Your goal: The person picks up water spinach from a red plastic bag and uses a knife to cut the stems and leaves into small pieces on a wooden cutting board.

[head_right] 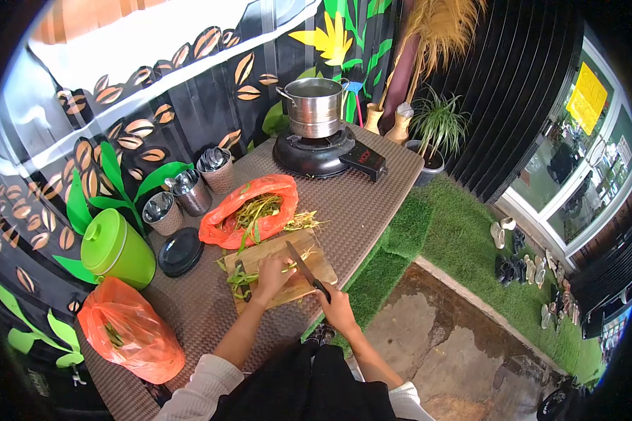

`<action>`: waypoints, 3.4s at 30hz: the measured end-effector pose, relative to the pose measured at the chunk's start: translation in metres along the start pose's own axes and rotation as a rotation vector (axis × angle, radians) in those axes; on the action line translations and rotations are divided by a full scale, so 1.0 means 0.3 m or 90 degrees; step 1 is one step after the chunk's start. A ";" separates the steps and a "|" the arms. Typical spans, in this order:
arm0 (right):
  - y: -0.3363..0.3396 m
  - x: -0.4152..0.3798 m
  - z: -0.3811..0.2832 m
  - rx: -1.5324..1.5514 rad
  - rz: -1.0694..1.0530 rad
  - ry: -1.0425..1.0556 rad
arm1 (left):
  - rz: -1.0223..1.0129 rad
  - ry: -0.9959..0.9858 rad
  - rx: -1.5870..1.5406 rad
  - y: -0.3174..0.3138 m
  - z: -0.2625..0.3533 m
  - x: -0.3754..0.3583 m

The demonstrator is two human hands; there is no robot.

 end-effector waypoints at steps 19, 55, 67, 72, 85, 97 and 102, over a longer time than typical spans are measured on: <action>0.051 -0.031 0.212 0.083 0.044 -0.065 | -0.194 0.130 -0.266 0.003 -0.115 0.088; -0.086 0.025 -0.073 -0.012 0.052 0.034 | 0.149 0.238 -0.476 0.030 -0.005 -0.095; -0.084 0.099 -0.044 -0.078 0.118 0.057 | 0.171 0.335 -0.554 0.004 0.007 -0.122; -0.116 0.109 -0.009 -0.071 0.089 0.021 | 0.154 0.347 -0.412 -0.008 -0.066 -0.156; -0.134 0.106 0.009 -0.044 0.051 0.066 | 0.152 0.091 -0.135 0.096 0.046 -0.097; -0.218 0.188 0.100 0.126 -0.136 0.055 | 0.159 0.038 -0.134 0.129 0.118 -0.074; -0.245 0.183 0.090 0.120 -0.145 -0.006 | 0.178 0.059 -0.149 0.127 0.114 -0.083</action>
Point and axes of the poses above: each hand's wrist, its own x-axis towards the middle knuckle, its own y-axis out of the back of the hand, z = x × y, the point moved 7 cm from there along x, towards the middle knuckle, and after that the axes turned 15 degrees about -y, right-handed, at the moved point
